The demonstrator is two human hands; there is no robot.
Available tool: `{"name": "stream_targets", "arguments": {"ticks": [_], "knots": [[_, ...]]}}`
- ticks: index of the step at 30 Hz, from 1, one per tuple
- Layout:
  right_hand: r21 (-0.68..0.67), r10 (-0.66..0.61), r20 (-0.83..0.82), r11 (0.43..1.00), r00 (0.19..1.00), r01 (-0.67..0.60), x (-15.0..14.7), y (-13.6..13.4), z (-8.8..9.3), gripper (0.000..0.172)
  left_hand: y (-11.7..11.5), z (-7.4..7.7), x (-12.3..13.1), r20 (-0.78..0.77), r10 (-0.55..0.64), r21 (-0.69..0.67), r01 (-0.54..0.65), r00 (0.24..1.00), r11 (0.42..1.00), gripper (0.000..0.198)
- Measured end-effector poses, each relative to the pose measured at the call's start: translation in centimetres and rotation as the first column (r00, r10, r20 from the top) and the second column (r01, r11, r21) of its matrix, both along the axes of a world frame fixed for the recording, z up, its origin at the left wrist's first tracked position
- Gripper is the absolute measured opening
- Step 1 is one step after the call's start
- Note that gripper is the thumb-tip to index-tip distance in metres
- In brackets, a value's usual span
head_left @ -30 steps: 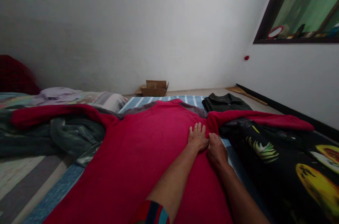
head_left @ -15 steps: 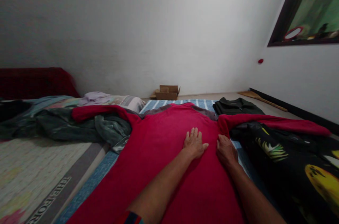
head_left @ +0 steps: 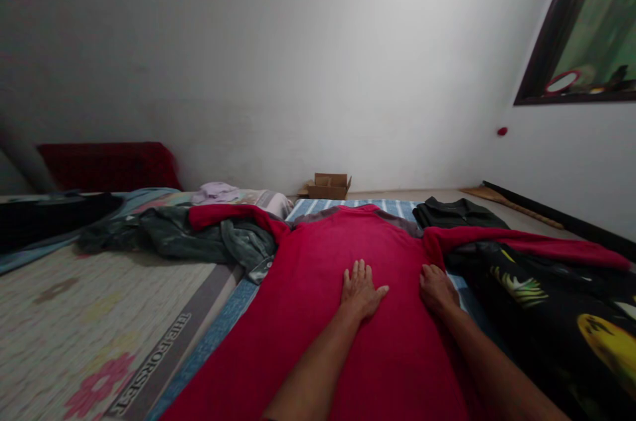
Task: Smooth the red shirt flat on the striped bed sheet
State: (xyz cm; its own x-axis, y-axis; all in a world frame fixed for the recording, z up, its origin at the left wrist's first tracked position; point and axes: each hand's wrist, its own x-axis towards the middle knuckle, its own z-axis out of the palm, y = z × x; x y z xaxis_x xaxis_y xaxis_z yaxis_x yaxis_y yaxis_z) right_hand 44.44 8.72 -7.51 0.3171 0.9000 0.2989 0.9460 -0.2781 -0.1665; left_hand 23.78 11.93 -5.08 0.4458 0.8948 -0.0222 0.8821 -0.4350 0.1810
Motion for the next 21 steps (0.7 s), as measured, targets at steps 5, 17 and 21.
{"name": "stream_targets", "arguments": {"ticks": [5,17,21], "knots": [[-0.030,0.034,0.042,0.999,0.999,-0.032,-2.2,-2.1,0.8,0.038,-0.3,0.2,-0.3,-0.001,-0.008,0.029,0.008,1.000,1.000,0.079],[-0.202,0.051,-0.018,0.978,0.999,-0.053,-3.5,-4.9,0.1,0.062,-0.3,1.9,0.1,-0.014,0.005,-0.077,-0.006,1.000,0.997,0.077],[-0.206,0.050,-0.033,0.977,0.998,-0.056,-3.5,-5.0,0.3,0.061,-1.6,3.5,-0.5,-0.011,-0.028,-0.106,0.027,1.000,0.994,0.079]]}}
